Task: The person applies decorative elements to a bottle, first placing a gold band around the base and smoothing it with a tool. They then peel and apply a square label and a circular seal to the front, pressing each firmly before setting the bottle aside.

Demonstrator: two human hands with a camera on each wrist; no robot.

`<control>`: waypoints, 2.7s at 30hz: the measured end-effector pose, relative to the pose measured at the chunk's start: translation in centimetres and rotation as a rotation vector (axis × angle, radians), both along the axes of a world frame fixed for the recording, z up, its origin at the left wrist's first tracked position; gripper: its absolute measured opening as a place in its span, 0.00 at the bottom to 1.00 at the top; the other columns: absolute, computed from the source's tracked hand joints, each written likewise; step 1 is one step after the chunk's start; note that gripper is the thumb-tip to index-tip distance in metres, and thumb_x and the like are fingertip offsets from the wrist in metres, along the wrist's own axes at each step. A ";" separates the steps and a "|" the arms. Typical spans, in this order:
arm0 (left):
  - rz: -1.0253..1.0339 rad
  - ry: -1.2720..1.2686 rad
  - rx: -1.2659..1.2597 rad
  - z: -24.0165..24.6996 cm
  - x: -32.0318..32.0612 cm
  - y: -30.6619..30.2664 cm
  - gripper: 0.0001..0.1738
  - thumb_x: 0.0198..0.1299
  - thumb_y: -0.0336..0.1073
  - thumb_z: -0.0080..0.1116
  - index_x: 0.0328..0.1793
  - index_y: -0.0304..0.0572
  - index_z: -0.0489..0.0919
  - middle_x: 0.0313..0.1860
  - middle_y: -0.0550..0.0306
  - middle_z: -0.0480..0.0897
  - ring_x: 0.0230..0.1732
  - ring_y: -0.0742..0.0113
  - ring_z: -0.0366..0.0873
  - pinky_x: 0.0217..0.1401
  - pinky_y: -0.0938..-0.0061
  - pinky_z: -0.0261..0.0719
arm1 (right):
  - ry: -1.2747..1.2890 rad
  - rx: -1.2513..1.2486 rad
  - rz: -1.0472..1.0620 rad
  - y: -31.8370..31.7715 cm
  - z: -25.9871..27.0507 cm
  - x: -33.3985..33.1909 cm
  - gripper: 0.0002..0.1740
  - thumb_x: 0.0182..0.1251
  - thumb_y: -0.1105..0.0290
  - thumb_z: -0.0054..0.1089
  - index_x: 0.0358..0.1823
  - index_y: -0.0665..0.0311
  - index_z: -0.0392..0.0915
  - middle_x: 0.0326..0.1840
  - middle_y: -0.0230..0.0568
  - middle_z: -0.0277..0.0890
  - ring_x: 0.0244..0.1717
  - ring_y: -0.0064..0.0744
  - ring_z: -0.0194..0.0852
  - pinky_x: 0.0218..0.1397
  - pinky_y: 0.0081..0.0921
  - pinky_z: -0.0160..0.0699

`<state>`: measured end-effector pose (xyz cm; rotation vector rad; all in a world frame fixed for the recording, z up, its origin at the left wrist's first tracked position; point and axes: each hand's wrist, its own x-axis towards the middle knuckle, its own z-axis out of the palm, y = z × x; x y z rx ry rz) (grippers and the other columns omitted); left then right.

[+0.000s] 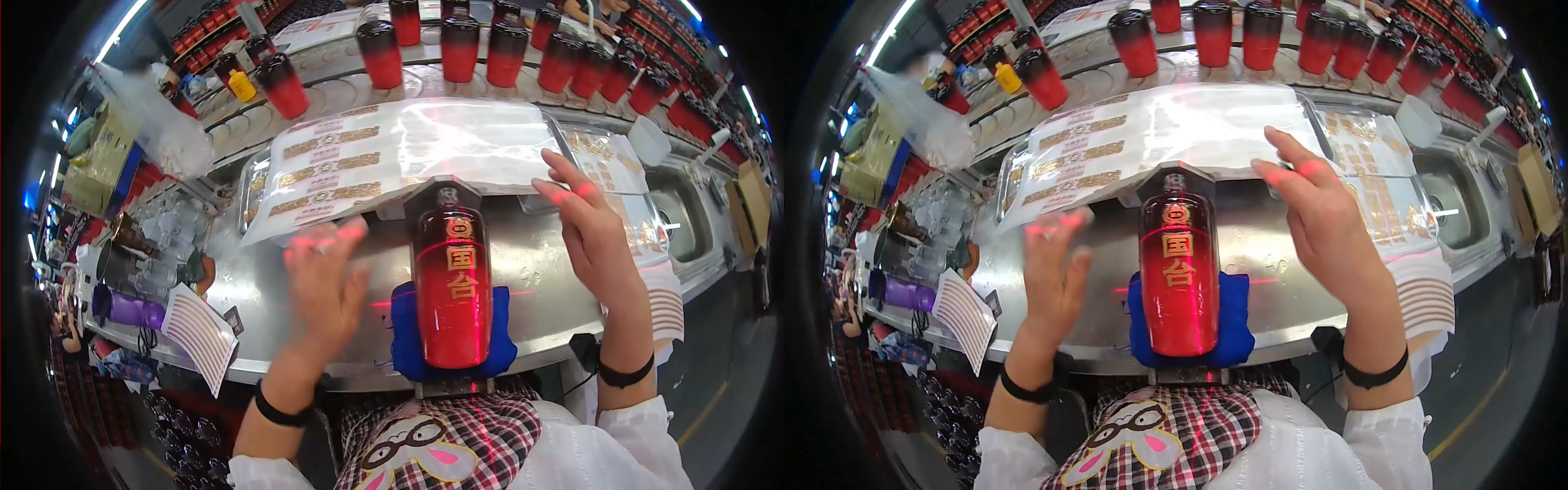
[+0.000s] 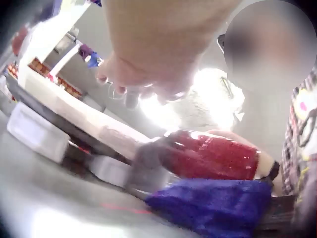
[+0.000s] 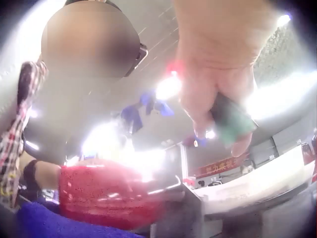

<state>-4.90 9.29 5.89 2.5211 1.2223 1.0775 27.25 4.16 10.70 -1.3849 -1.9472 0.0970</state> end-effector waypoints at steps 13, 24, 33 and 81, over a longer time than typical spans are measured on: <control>0.118 0.322 0.171 -3.3 -6.3 8.8 0.17 0.48 0.24 0.63 0.47 0.46 0.83 0.45 0.51 0.82 0.60 0.47 0.70 0.63 0.55 0.66 | -0.069 -0.105 -0.100 1.5 -2.4 0.4 0.30 0.53 0.93 0.49 0.58 0.68 0.78 0.66 0.53 0.71 0.67 0.52 0.69 0.65 0.34 0.73; -0.021 0.065 0.008 0.0 -7.2 7.9 0.06 0.51 0.24 0.62 0.35 0.41 0.78 0.37 0.51 0.79 0.57 0.47 0.72 0.59 0.59 0.69 | 0.022 -0.027 -0.042 1.2 -0.8 -0.6 0.21 0.59 0.89 0.51 0.53 0.69 0.79 0.60 0.52 0.75 0.56 0.46 0.76 0.55 0.30 0.76; -0.089 0.036 0.667 5.8 2.6 3.2 0.09 0.49 0.31 0.66 0.36 0.52 0.80 0.42 0.58 0.81 0.62 0.51 0.69 0.72 0.45 0.60 | 0.469 -0.174 0.372 2.6 1.1 -6.3 0.13 0.69 0.69 0.61 0.48 0.71 0.80 0.47 0.49 0.79 0.47 0.39 0.79 0.52 0.30 0.77; -0.100 -0.383 -0.453 -2.8 5.7 -2.7 0.35 0.71 0.54 0.49 0.70 0.29 0.67 0.62 0.40 0.74 0.66 0.50 0.65 0.72 0.59 0.59 | -0.569 -0.427 -0.360 22.2 -7.4 10.6 0.13 0.63 0.66 0.58 0.45 0.64 0.82 0.60 0.56 0.70 0.57 0.59 0.73 0.60 0.45 0.74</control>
